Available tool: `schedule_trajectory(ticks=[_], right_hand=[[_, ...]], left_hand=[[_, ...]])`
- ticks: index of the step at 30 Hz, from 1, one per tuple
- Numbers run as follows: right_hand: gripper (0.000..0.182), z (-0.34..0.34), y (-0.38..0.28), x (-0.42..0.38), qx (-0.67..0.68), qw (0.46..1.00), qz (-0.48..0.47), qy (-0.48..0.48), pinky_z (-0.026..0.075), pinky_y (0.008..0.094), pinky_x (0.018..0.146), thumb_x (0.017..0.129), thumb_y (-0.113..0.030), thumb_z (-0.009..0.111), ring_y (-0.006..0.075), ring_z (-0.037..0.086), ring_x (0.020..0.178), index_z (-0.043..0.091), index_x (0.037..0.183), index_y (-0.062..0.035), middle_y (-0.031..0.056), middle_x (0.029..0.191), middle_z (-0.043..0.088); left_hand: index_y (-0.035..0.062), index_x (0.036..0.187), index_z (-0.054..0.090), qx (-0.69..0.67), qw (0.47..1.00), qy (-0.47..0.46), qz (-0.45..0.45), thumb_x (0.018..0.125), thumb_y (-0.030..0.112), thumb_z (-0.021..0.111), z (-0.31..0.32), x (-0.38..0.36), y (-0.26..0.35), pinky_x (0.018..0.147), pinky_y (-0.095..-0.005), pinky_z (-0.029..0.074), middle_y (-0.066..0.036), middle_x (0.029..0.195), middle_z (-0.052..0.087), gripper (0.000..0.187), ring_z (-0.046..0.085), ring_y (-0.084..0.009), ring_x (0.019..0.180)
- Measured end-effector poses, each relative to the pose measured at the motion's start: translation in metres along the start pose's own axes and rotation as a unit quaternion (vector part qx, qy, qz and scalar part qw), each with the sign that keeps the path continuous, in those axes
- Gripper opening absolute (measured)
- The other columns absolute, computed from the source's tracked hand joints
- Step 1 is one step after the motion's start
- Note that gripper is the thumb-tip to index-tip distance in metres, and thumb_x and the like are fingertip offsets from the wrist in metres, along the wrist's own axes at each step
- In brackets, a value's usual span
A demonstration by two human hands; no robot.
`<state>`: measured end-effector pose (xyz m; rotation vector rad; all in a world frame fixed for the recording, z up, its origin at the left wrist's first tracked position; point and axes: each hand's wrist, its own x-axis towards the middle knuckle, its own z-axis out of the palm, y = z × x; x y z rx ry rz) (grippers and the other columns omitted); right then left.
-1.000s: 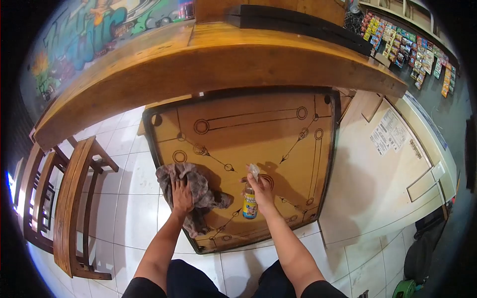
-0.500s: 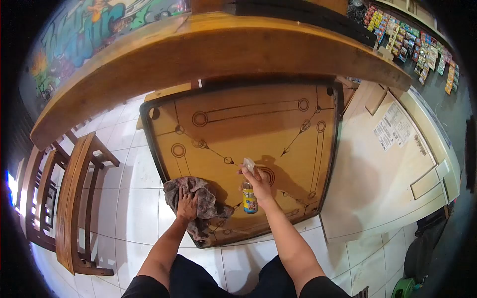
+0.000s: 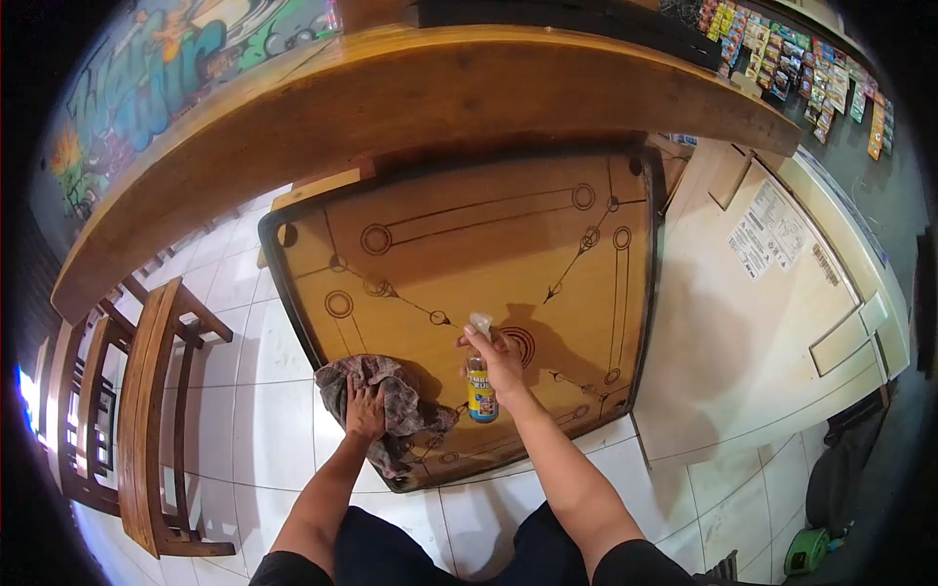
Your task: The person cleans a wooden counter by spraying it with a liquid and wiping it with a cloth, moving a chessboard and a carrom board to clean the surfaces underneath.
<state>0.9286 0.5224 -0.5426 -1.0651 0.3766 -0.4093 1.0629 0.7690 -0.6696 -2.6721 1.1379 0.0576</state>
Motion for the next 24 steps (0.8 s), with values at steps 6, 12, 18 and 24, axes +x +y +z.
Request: schedule_trajectory(ticks=[6,12,18,24], right_hand=[[0.033,0.002,-0.005,-0.002,0.037,0.997,-0.041,0.050,0.053,0.0285,0.051,0.087,-0.033,0.072,0.0109,0.061,0.062,0.063,0.102,-0.0055,0.0057,0.087,0.065],[0.032,-0.009,-0.008,0.001,0.027,0.999,-0.019,0.026,0.054,0.0284,0.052,0.087,-0.033,0.071,0.0106,0.063,0.068,0.063,0.103,-0.0062,0.0055,0.091,0.066],[0.033,-0.011,-0.014,-0.001,0.013,1.000,0.003,0.005,0.054,0.0288,0.054,0.089,-0.032,0.069,0.0112,0.061,0.073,0.058,0.105,-0.0059,0.0066,0.093,0.062],[0.034,-0.012,-0.005,0.005,0.023,1.000,-0.018,-0.008,0.054,0.0282,0.054,0.089,-0.032,0.069,0.0112,0.061,0.077,0.057,0.107,-0.0052,0.0070,0.097,0.061]], left_hand=[[0.0052,0.137,0.046,0.031,0.999,-0.010,0.004,0.090,0.026,0.042,-0.007,-0.002,0.002,0.118,-0.0549,0.002,-0.019,0.135,0.049,0.052,0.035,-0.0367,0.135],[0.0036,0.137,0.047,0.097,0.987,0.123,0.037,0.090,0.026,0.040,0.025,0.001,-0.007,0.118,-0.0572,0.001,-0.020,0.130,0.051,0.052,0.040,-0.0353,0.131],[0.0033,0.145,0.036,-0.021,0.995,-0.092,-0.019,0.088,0.022,0.040,-0.022,0.000,0.005,0.119,-0.0542,0.001,-0.023,0.144,0.040,0.059,0.030,-0.0387,0.138],[0.0029,0.137,0.047,0.042,0.992,0.115,0.022,0.086,0.026,0.045,0.033,0.005,-0.007,0.118,-0.0577,0.002,-0.022,0.125,0.055,0.056,0.044,-0.0388,0.126]])
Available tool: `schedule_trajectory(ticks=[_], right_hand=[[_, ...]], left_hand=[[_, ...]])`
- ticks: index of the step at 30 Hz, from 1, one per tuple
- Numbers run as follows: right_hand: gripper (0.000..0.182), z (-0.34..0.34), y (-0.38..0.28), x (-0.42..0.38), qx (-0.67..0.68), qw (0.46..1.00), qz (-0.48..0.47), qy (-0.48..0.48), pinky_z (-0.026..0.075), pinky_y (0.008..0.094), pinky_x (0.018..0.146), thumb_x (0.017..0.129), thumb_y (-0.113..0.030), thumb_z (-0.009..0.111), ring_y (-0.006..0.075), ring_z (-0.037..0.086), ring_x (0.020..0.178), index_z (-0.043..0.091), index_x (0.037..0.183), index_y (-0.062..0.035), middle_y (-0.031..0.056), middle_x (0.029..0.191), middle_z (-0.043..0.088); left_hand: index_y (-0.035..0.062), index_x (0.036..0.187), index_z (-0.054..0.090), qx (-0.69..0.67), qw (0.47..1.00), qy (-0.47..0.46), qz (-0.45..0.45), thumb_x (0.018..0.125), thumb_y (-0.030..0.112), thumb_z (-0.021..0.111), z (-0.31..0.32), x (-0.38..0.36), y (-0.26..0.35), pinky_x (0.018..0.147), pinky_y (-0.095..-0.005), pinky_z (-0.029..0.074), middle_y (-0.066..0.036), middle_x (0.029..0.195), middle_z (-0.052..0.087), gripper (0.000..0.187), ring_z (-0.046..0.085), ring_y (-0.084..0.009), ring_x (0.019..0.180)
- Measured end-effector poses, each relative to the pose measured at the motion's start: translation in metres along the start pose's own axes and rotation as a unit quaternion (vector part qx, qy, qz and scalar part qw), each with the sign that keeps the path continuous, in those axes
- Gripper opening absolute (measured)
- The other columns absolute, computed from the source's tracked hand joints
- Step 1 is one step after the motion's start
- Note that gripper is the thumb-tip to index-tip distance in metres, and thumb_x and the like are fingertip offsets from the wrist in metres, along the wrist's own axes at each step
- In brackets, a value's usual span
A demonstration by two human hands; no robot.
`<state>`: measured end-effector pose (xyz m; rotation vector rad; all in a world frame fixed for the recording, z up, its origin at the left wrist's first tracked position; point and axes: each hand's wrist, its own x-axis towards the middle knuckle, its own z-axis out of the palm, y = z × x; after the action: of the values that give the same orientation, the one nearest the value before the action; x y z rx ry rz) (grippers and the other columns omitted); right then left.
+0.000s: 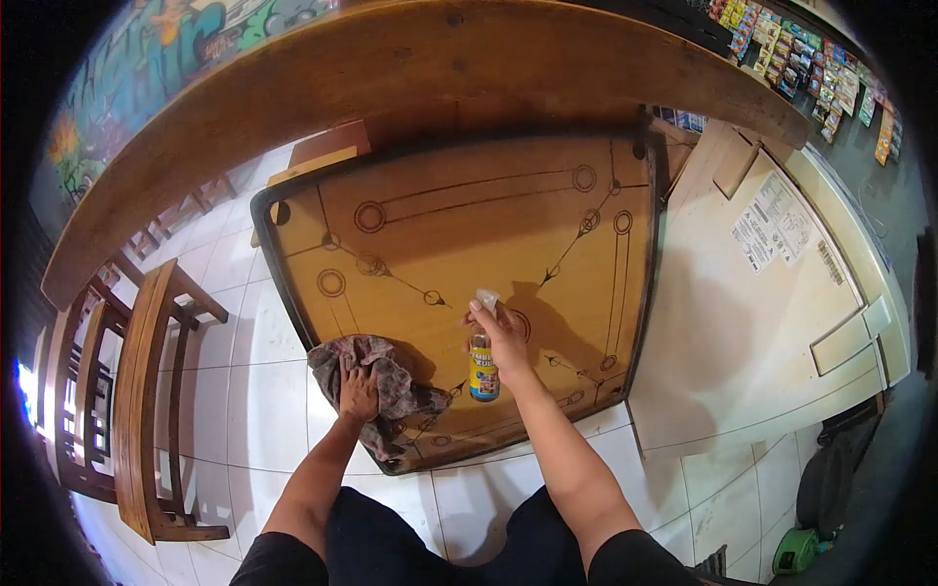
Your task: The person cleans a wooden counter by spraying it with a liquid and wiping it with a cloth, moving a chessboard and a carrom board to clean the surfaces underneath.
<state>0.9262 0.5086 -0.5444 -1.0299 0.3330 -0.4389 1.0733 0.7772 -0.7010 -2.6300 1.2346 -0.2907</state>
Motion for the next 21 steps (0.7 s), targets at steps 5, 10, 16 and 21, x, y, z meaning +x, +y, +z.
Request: schedule_trajectory(ticks=[5,10,16,21], right_hand=[[0.046,-0.001,-0.001,-0.001,-0.002,1.000,-0.007,0.019,0.056,0.0291,0.056,0.087,-0.035,0.070,0.0111,0.062,0.085,0.058,0.117,-0.0030,0.0055,0.097,0.063],[0.048,-0.003,-0.006,-0.005,-0.023,0.999,-0.010,0.030,0.054,0.0286,0.055,0.090,-0.037,0.067,0.0137,0.063,0.074,0.056,0.123,-0.0038,0.0077,0.096,0.064],[0.045,-0.005,-0.005,-0.005,-0.004,0.999,-0.033,0.028,0.052,0.0289,0.053,0.089,-0.038,0.067,0.0157,0.061,0.057,0.059,0.117,-0.0034,0.0087,0.090,0.065],[0.037,-0.012,-0.002,-0.002,0.000,0.999,-0.005,-0.033,0.053,0.0287,0.054,0.088,-0.036,0.070,0.0121,0.061,0.071,0.059,0.105,-0.0055,0.0029,0.086,0.059]], left_hand=[[0.0024,0.138,0.045,-0.044,0.998,0.038,-0.031,0.083,0.026,0.052,-0.026,0.019,0.002,0.118,-0.0560,0.002,-0.023,0.134,0.047,0.060,0.035,-0.0405,0.133],[0.0075,0.127,0.055,-0.080,0.986,0.103,-0.104,0.083,0.023,0.054,-0.050,0.106,0.007,0.117,-0.0574,0.007,-0.021,0.133,0.050,0.047,0.033,-0.0389,0.136],[0.0112,0.140,0.042,-0.133,0.964,0.069,0.219,0.080,0.017,0.058,-0.093,0.095,0.080,0.118,-0.0512,0.014,-0.017,0.150,0.031,0.062,0.026,-0.0302,0.142],[0.0143,0.149,0.027,-0.029,0.893,-0.021,0.449,0.074,0.046,0.071,-0.008,0.023,0.082,0.120,-0.0468,0.016,-0.011,0.158,0.016,0.093,0.017,-0.0258,0.146]])
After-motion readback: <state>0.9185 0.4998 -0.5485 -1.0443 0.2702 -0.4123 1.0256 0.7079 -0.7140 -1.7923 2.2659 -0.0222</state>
